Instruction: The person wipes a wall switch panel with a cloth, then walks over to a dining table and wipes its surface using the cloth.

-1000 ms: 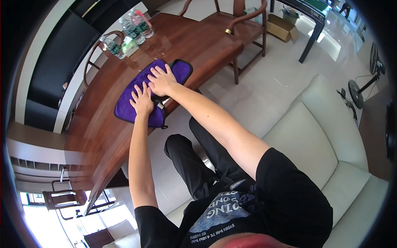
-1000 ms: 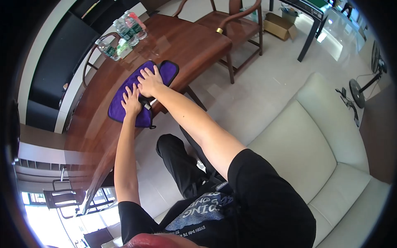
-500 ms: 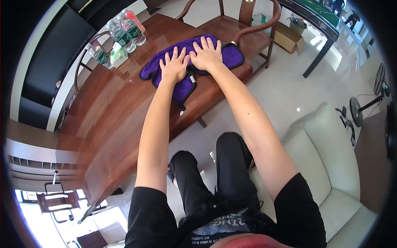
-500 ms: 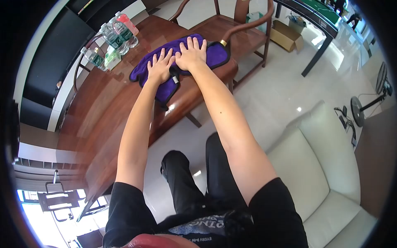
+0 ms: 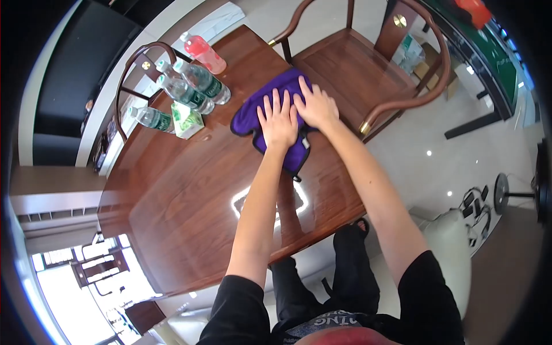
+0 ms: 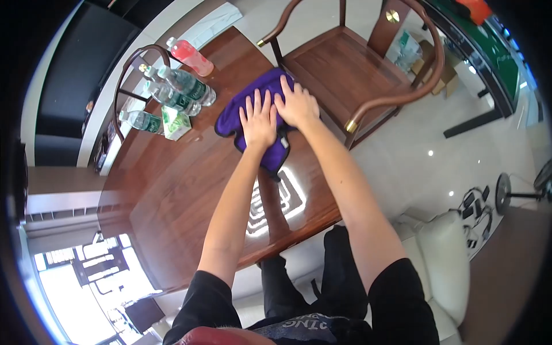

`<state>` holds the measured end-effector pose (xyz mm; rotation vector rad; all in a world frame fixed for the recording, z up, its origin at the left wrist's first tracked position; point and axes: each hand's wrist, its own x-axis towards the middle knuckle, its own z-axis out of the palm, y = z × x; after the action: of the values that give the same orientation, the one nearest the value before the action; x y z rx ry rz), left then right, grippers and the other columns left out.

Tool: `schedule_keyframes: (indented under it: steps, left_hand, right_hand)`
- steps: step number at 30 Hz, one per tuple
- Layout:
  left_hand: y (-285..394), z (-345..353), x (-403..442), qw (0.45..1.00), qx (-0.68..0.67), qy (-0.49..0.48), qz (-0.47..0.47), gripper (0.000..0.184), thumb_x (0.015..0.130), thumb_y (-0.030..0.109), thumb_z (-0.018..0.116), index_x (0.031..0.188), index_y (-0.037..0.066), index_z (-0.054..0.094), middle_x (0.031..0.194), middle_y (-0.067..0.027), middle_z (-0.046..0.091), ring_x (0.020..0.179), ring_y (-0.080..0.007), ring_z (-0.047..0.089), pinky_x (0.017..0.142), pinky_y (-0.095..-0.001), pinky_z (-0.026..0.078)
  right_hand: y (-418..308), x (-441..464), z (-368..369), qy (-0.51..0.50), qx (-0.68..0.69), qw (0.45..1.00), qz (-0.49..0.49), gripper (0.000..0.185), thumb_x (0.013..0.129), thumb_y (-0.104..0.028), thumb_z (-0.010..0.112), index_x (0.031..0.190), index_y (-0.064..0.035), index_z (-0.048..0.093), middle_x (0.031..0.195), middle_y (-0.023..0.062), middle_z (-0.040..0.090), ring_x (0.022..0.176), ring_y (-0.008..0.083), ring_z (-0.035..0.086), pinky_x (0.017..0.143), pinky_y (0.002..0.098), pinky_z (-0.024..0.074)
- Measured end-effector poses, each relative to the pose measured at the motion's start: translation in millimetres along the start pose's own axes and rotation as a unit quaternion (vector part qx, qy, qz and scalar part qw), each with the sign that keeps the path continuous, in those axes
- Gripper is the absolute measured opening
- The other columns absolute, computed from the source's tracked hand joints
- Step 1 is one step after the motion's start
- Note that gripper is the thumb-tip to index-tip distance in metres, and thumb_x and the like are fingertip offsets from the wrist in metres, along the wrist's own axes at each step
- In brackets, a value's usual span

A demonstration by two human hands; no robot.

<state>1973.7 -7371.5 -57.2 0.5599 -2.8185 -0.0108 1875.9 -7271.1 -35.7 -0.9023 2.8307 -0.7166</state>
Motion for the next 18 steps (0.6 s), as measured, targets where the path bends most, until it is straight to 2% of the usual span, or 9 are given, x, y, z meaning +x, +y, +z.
schedule_keyframes:
  steps: [3,6,10,11,12,14,15,17,18]
  left_hand:
    - [7,-7,0,1.000,-0.006,-0.024,-0.018,0.053,0.102,0.037,0.032,0.152,0.019,0.032,0.159,-0.0093,0.024,0.146,-0.0347,0.021,0.117,-0.0544,0.014]
    - [12,-10,7,0.997,0.030,-0.049,-0.045,0.052,0.102,0.036,0.033,0.152,0.019,0.031,0.159,-0.0083,0.025,0.146,-0.0334,0.020,0.117,-0.0538,0.014]
    - [17,-9,24,0.994,0.000,-0.056,-0.098,0.051,0.102,0.033,0.032,0.151,0.017,0.032,0.157,-0.0098,0.027,0.146,-0.0336,0.020,0.118,-0.0523,0.012]
    - [18,-8,30,0.992,0.000,-0.052,-0.114,0.051,0.103,0.031,0.032,0.151,0.015,0.032,0.157,-0.0110,0.028,0.146,-0.0335,0.020,0.118,-0.0520,0.013]
    - [17,-6,40,0.991,0.000,-0.050,-0.120,0.051,0.103,0.031,0.032,0.151,0.015,0.032,0.157,-0.0110,0.028,0.146,-0.0335,0.020,0.118,-0.0520,0.013]
    - [18,-4,52,0.983,-0.012,-0.038,-0.181,0.051,0.103,0.031,0.032,0.151,0.015,0.032,0.156,-0.0113,0.028,0.146,-0.0334,0.020,0.118,-0.0518,0.014]
    - [17,-2,59,0.980,-0.006,-0.035,-0.198,0.051,0.103,0.031,0.033,0.151,0.014,0.032,0.156,-0.0118,0.029,0.145,-0.0340,0.021,0.118,-0.0520,0.015]
    - [15,2,74,0.972,-0.003,-0.034,-0.233,0.051,0.103,0.031,0.032,0.151,0.014,0.031,0.156,-0.0124,0.028,0.146,-0.0343,0.020,0.118,-0.0516,0.014]
    - [14,4,82,0.966,-0.001,-0.031,-0.256,0.051,0.104,0.031,0.031,0.152,0.014,0.030,0.157,-0.0131,0.028,0.146,-0.0347,0.020,0.118,-0.0513,0.013]
  right_hand:
    - [4,-2,4,0.011,0.000,1.000,-0.014,0.065,0.095,-0.045,0.046,0.151,-0.0163,0.030,0.127,0.0224,0.054,0.105,0.0404,0.060,0.084,0.0489,0.0527]
    - [-1,9,2,-0.049,0.003,0.999,0.010,0.064,0.095,-0.044,0.046,0.150,-0.0156,0.030,0.125,0.0235,0.054,0.104,0.0404,0.061,0.082,0.0489,0.0539]
    - [-3,31,7,-0.034,0.012,0.999,-0.024,0.059,0.097,-0.038,0.044,0.150,-0.0142,0.031,0.119,0.0245,0.057,0.101,0.0402,0.062,0.079,0.0478,0.0556]
    - [-9,41,0,-0.069,0.034,0.997,-0.005,0.055,0.098,-0.036,0.045,0.147,-0.0127,0.038,0.120,0.0253,0.057,0.111,0.0408,0.058,0.090,0.0475,0.0522]
    - [-5,54,10,-0.071,0.032,0.997,-0.011,0.055,0.098,-0.036,0.045,0.147,-0.0127,0.038,0.120,0.0253,0.057,0.111,0.0408,0.058,0.090,0.0475,0.0522]
    - [-1,76,26,0.073,-0.013,0.987,-0.140,0.052,0.097,-0.036,0.046,0.143,-0.0106,0.045,0.133,0.0275,0.050,0.130,0.0414,0.044,0.107,0.0471,0.0397]
    - [-2,86,30,0.066,-0.012,0.987,-0.146,0.052,0.097,-0.036,0.046,0.143,-0.0106,0.045,0.133,0.0275,0.050,0.130,0.0414,0.044,0.107,0.0471,0.0397]
    - [-3,109,35,0.089,-0.016,0.977,-0.194,0.049,0.097,-0.034,0.047,0.140,-0.0086,0.049,0.146,0.0279,0.039,0.142,0.0393,0.027,0.117,0.0462,0.0237]
    - [-4,121,38,0.083,-0.017,0.976,-0.199,0.049,0.097,-0.034,0.047,0.140,-0.0086,0.049,0.146,0.0279,0.039,0.142,0.0393,0.027,0.117,0.0462,0.0237]
